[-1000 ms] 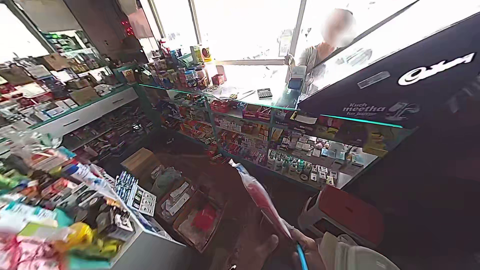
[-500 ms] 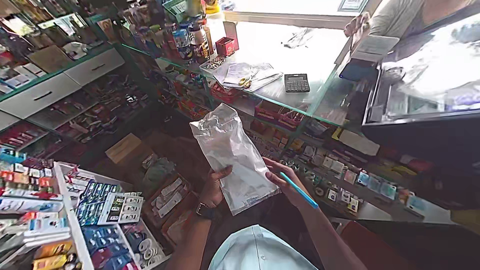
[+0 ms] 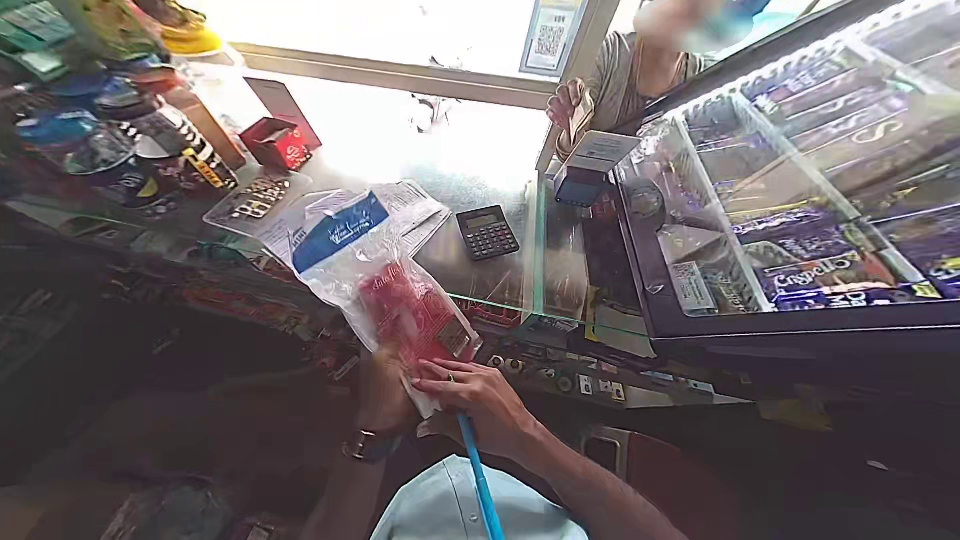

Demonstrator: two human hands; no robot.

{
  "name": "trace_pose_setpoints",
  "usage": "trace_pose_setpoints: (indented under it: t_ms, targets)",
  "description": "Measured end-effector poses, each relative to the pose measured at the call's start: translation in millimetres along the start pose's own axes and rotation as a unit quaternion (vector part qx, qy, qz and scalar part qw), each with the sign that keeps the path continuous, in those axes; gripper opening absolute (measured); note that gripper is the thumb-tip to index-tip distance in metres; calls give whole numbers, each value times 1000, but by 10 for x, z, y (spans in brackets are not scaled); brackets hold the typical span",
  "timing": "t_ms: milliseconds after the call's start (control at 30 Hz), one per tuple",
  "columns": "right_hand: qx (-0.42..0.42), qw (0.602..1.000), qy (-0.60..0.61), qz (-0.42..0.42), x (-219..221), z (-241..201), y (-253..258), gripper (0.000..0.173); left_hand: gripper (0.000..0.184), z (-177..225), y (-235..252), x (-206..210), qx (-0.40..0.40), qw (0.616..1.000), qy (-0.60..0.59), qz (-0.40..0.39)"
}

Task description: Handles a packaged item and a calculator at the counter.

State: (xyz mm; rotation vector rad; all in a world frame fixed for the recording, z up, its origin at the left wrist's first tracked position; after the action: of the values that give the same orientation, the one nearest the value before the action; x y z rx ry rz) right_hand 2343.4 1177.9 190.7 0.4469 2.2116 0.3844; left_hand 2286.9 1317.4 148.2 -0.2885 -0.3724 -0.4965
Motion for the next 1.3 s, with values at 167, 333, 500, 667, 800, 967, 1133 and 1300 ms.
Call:
trace_pose_setpoints:
  t_ms: [167,333,500,667,800,967,1133,1300]
  targets:
    - [154,951,41,265,-790,1418,99,24,32,-68,951,-104,-67,994,-46,-67]
    - [311,924,-191,111,-1063,2749,369,48,25,-257,1524,137,-123,982,-96,-106]
    - [298,930,-210,39,-971,3054,584,39,24,-406,1825,359,-150,973,-130,-115]
    - [293,927,-235,5,-1000,3095,719,42,23,-465,2068,481,-150,970,-123,-143]
    - [279,940,-187,64,-1160,3062,731,45,21,-598,2223,525,-164,967,-128,-148]
    - [241,884,132,378,-1441,2939,346,48,24,-805,2331,598,-194,958,-132,-165]
    - [262,886,149,351,-1296,2732,309,18,26,-875,2398,584,-195,960,-125,-160]
    - [194,937,47,288,-1101,2779,420,29,27,-893,2456,550,-180,963,-102,-171]
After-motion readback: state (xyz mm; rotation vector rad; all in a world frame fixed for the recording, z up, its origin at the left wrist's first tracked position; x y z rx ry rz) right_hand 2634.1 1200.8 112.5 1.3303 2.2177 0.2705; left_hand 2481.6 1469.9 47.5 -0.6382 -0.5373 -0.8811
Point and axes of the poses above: each hand's wrist, its own y-axis towards the middle knuckle, its own x-axis out of the palm, z = x × y, the point moved 9 cm from there along y, towards the middle knuckle, and after that the axes turned 3 degrees about -z, right-handed, at the moved point
